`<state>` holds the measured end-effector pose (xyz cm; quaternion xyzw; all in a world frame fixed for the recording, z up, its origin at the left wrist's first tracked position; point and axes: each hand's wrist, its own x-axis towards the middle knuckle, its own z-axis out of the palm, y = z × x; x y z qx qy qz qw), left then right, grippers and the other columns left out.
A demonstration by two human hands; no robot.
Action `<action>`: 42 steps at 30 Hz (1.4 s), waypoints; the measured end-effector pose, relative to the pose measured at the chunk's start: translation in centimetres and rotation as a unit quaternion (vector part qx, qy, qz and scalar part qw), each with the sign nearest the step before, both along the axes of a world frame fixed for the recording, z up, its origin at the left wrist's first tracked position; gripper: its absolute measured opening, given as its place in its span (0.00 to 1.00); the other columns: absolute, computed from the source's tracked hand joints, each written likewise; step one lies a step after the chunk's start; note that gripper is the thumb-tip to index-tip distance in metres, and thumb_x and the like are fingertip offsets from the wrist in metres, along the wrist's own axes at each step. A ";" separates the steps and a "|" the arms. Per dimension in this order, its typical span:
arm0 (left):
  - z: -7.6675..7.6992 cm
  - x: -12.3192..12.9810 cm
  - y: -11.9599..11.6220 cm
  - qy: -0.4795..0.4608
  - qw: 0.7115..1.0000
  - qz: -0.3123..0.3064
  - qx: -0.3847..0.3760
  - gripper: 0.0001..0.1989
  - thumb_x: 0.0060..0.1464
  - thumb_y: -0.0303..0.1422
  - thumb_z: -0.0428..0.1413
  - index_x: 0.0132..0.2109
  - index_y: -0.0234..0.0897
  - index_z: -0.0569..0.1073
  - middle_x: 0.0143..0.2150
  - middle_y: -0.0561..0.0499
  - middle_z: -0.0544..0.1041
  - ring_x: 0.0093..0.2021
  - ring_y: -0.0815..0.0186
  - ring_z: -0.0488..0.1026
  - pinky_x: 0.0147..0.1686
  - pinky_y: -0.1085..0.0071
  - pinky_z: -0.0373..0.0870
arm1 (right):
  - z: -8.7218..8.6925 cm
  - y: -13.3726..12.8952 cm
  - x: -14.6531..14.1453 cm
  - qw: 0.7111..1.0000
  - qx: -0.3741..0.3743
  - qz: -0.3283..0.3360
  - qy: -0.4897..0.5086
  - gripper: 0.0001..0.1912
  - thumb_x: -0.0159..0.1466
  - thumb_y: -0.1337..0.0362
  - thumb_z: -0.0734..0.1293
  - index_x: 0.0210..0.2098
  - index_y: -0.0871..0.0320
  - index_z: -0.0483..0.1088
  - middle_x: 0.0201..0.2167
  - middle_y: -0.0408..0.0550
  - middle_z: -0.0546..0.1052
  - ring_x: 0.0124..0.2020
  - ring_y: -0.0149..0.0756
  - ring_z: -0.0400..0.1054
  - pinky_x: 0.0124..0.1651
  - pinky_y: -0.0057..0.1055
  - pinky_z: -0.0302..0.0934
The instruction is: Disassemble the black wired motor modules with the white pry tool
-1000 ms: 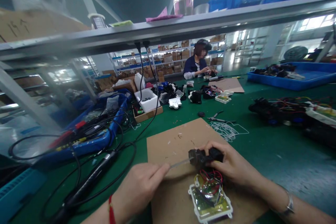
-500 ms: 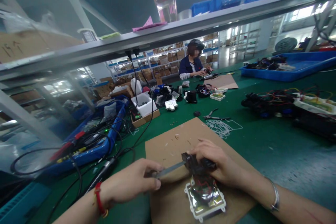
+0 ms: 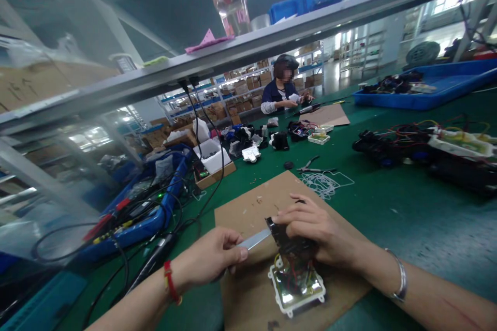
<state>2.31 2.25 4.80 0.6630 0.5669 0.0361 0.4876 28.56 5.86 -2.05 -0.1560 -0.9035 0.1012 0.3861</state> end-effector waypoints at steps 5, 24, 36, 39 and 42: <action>0.7 1.5 -2.0 0.285 0.895 -0.075 0.336 0.11 0.60 0.36 0.50 0.31 0.38 0.69 0.27 0.52 0.72 0.29 0.64 0.65 0.30 0.69 0.50 | 0.1 -0.2 -0.3 0.996 -0.060 -0.026 0.057 0.12 0.52 0.77 0.63 0.33 0.55 0.67 0.46 0.47 0.76 0.47 0.39 0.69 0.53 0.42 0.56; -2.9 -1.8 0.0 0.382 0.847 -0.094 0.356 0.08 0.60 0.32 0.49 0.36 0.38 0.71 0.31 0.47 0.77 0.32 0.56 0.73 0.31 0.67 0.60 | -1.5 1.5 -1.4 0.893 -0.408 -0.110 0.155 0.07 0.55 0.65 0.68 0.30 0.59 0.64 0.31 0.45 0.73 0.35 0.36 0.68 0.40 0.32 0.61; -5.9 1.3 0.9 0.147 0.898 -0.032 0.414 0.13 0.65 0.36 0.42 0.42 0.37 0.70 0.41 0.47 0.73 0.43 0.62 0.69 0.44 0.66 0.65 | -2.2 1.3 -1.5 0.915 -0.345 -0.137 0.156 0.05 0.58 0.65 0.66 0.33 0.58 0.66 0.36 0.46 0.74 0.40 0.37 0.68 0.45 0.34 0.60; -7.0 2.8 -0.4 0.041 0.924 -0.007 0.381 0.12 0.64 0.38 0.44 0.41 0.38 0.68 0.40 0.48 0.73 0.41 0.63 0.70 0.42 0.68 0.67 | -2.4 1.7 -1.3 0.905 -0.344 -0.162 0.189 0.06 0.60 0.62 0.65 0.34 0.57 0.65 0.37 0.48 0.73 0.41 0.38 0.67 0.47 0.36 0.60; -8.3 3.5 -1.9 -0.080 0.946 0.015 0.315 0.15 0.61 0.43 0.48 0.48 0.39 0.66 0.46 0.46 0.72 0.47 0.59 0.69 0.47 0.64 0.66 | -2.4 1.9 -1.2 0.882 -0.393 -0.148 0.213 0.08 0.58 0.60 0.65 0.34 0.57 0.63 0.36 0.48 0.71 0.41 0.38 0.66 0.47 0.37 0.61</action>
